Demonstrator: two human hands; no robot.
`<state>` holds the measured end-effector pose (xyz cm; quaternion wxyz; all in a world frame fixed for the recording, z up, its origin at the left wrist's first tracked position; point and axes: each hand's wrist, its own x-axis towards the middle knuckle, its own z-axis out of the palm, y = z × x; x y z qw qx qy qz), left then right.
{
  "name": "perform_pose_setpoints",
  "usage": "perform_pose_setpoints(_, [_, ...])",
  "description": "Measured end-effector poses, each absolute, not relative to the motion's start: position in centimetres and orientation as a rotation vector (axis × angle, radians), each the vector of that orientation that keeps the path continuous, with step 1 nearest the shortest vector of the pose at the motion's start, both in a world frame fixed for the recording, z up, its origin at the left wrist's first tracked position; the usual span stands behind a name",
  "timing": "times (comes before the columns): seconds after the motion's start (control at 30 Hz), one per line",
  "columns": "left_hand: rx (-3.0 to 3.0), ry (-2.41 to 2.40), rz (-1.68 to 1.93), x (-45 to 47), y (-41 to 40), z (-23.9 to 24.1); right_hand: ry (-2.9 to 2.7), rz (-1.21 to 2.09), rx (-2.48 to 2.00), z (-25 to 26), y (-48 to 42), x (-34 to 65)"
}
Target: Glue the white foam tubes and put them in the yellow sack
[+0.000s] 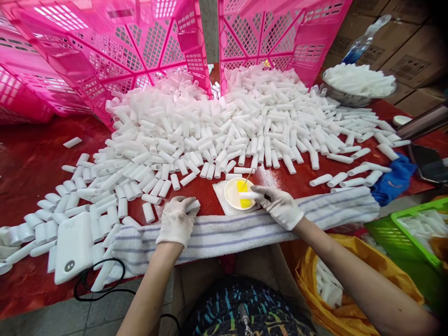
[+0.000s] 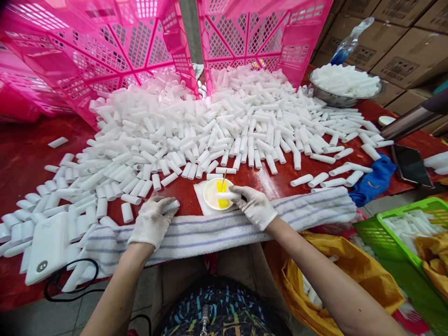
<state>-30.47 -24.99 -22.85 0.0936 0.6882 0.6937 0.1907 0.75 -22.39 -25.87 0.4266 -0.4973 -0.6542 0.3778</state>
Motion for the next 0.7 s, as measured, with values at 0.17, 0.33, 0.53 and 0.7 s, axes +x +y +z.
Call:
perform_pose_setpoints(0.17, [2.045,2.076,0.532,-30.3,-24.8,-22.4,-1.680,0.860,-1.176,-24.8,-22.6,0.5])
perform_pose_setpoints(0.33, [2.054,2.100,0.516,-30.1,-24.9,-22.0,-1.723,0.793,-1.168,-23.9,-22.6,0.2])
perform_pose_setpoints(0.53, [1.921,2.042,0.705,-29.7,-24.9,-22.3,-1.766,0.587,-1.038,-23.8,-22.8,1.0])
perform_pose_setpoints(0.7, [1.666,1.939,0.935,-28.8,-24.6,-22.1,-1.492,0.866,-1.170,-22.6,-23.1,1.1])
